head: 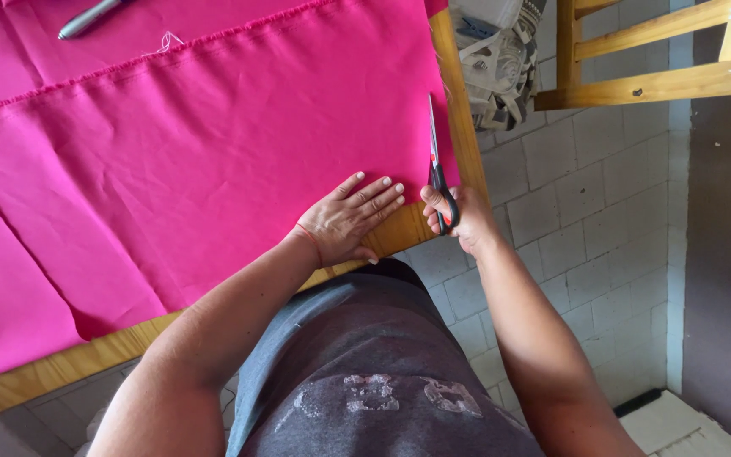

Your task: The person cuts a large piece of pink fabric on a wooden table using scissors, then marks the fabric with a blue pen. The person holds the fabric steady with one hand while cutting with the other, and later uses the pen to draw lines on the fabric.

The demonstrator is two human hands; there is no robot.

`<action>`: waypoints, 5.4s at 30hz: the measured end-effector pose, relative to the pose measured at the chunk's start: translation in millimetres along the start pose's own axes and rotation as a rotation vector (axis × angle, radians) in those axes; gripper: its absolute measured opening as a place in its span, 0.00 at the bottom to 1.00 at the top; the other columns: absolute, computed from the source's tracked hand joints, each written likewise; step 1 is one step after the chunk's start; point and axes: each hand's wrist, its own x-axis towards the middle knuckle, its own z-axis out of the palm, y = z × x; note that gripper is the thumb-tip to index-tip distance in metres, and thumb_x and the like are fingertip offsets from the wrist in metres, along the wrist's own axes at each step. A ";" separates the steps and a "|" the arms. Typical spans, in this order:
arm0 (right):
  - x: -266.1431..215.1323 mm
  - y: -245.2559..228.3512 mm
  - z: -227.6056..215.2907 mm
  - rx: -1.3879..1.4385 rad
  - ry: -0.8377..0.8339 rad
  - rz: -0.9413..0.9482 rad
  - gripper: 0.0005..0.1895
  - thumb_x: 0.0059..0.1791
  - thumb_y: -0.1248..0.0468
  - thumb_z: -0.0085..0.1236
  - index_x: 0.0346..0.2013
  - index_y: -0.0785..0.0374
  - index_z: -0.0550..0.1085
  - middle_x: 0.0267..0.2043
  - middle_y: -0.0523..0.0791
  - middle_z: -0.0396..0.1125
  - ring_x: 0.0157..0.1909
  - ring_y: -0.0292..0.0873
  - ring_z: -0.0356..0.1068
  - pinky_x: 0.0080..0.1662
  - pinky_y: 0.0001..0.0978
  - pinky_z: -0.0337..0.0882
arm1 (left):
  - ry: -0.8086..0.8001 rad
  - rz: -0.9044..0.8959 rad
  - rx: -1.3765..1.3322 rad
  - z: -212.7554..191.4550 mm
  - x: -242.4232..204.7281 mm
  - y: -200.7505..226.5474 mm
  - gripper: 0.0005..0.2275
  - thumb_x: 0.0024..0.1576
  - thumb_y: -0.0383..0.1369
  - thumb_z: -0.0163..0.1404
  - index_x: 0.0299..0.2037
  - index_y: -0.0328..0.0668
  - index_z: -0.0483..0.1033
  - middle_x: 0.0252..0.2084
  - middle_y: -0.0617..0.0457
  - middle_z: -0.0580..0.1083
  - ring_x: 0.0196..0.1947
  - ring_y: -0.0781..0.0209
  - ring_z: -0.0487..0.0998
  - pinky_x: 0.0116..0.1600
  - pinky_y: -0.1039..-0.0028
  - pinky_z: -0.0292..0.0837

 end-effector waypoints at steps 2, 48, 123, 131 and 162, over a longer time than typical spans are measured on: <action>6.3 0.8 -0.8 0.005 -0.021 -0.001 0.36 0.55 0.33 0.80 0.32 0.66 0.84 0.21 0.49 0.75 0.21 0.38 0.79 0.19 0.18 0.64 | 0.001 0.007 -0.004 -1.2 -0.4 -0.1 0.62 0.54 0.77 0.49 0.95 0.51 0.43 0.99 0.53 0.41 0.97 0.53 0.39 0.96 0.44 0.28; 39.2 -12.3 -4.5 -0.016 -0.032 -0.047 0.36 0.57 0.35 0.80 0.32 0.69 0.84 0.20 0.50 0.74 0.20 0.39 0.77 0.20 0.16 0.60 | -0.056 0.000 0.032 -7.8 0.3 1.1 0.60 0.56 0.78 0.49 0.93 0.50 0.47 0.98 0.53 0.40 0.97 0.52 0.36 0.96 0.44 0.25; 63.9 -25.2 -70.8 -0.210 -0.280 -0.127 0.34 0.59 0.42 0.78 0.34 0.74 0.81 0.26 0.59 0.79 0.24 0.47 0.83 0.16 0.19 0.71 | 0.125 -0.599 -0.077 -22.0 109.5 31.1 0.68 0.50 0.82 0.48 0.96 0.50 0.37 0.98 0.53 0.41 0.97 0.55 0.38 0.96 0.46 0.29; 56.5 -30.6 -52.2 -0.151 -0.206 -0.128 0.32 0.59 0.43 0.79 0.32 0.71 0.79 0.24 0.58 0.78 0.22 0.45 0.82 0.15 0.18 0.69 | 0.111 -0.597 -0.085 -29.7 108.1 30.3 0.67 0.51 0.80 0.52 0.96 0.49 0.38 0.98 0.53 0.41 0.97 0.55 0.37 0.96 0.46 0.29; 107.4 -87.6 -122.6 -0.608 -0.358 -0.164 0.32 0.49 0.42 0.88 0.31 0.71 0.85 0.24 0.55 0.80 0.25 0.42 0.82 0.23 0.25 0.74 | 0.123 -0.621 -0.074 -24.1 108.9 30.4 0.67 0.51 0.81 0.49 0.96 0.51 0.39 0.98 0.53 0.42 0.97 0.56 0.38 0.96 0.46 0.28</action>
